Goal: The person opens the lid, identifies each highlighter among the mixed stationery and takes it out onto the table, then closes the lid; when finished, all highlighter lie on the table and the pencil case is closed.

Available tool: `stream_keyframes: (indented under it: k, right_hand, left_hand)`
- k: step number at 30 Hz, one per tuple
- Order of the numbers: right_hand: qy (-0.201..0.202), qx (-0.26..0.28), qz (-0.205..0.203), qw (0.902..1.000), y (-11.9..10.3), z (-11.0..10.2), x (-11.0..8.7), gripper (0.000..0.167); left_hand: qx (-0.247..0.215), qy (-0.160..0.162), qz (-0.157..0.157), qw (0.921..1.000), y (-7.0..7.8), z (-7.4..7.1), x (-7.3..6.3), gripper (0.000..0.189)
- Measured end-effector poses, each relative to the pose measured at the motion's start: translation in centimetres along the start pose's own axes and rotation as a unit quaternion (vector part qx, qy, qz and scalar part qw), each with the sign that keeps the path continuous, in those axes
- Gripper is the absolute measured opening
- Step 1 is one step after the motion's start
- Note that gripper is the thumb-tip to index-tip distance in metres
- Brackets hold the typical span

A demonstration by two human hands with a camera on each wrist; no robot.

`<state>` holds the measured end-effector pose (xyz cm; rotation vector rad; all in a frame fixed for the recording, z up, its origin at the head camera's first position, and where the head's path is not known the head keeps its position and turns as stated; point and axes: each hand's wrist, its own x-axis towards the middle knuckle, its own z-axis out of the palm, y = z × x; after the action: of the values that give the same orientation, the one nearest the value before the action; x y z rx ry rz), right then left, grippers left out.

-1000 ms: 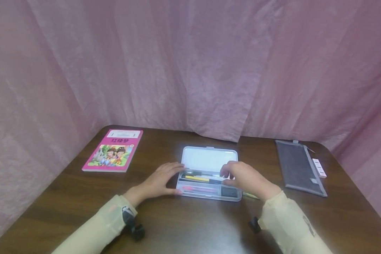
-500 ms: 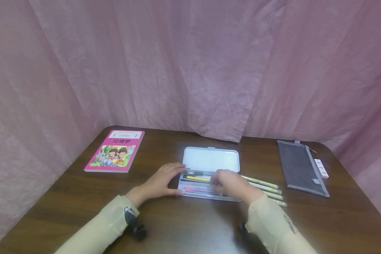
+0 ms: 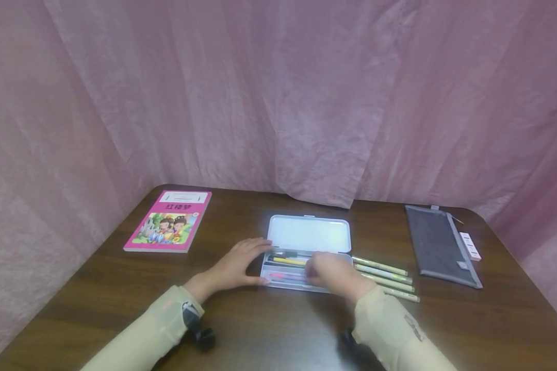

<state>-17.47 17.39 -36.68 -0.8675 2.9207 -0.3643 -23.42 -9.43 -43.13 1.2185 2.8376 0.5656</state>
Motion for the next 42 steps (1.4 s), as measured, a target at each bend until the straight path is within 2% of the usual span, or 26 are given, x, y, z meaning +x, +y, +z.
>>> stream_keyframes:
  k: [12, 24, 33, 42]
  right_hand:
    - [-0.019, 0.006, 0.022, 0.9996, -0.6, -0.3, 0.2, 0.006]
    - [-0.063, 0.05, 0.074, 0.994, -0.5, -0.2, 0.8, 0.01]
    - [-0.062, 0.02, 0.031, 0.9974, -0.6, -0.3, 0.8, 0.007]
    - [-0.075, 0.028, 0.049, 0.9956, -0.7, -0.4, 1.1, 0.007]
  left_hand:
    - [-0.004, -0.006, -0.005, 1.0, 0.0, 0.0, 0.0, 0.083]
    - [-0.004, -0.005, -0.001, 1.0, -0.1, -0.1, -0.1, 0.084]
    - [-0.01, -0.008, -0.006, 0.9999, -0.1, -0.2, -0.1, 0.083]
    - [-0.012, -0.01, -0.007, 0.9998, 0.0, -0.2, -0.2, 0.083]
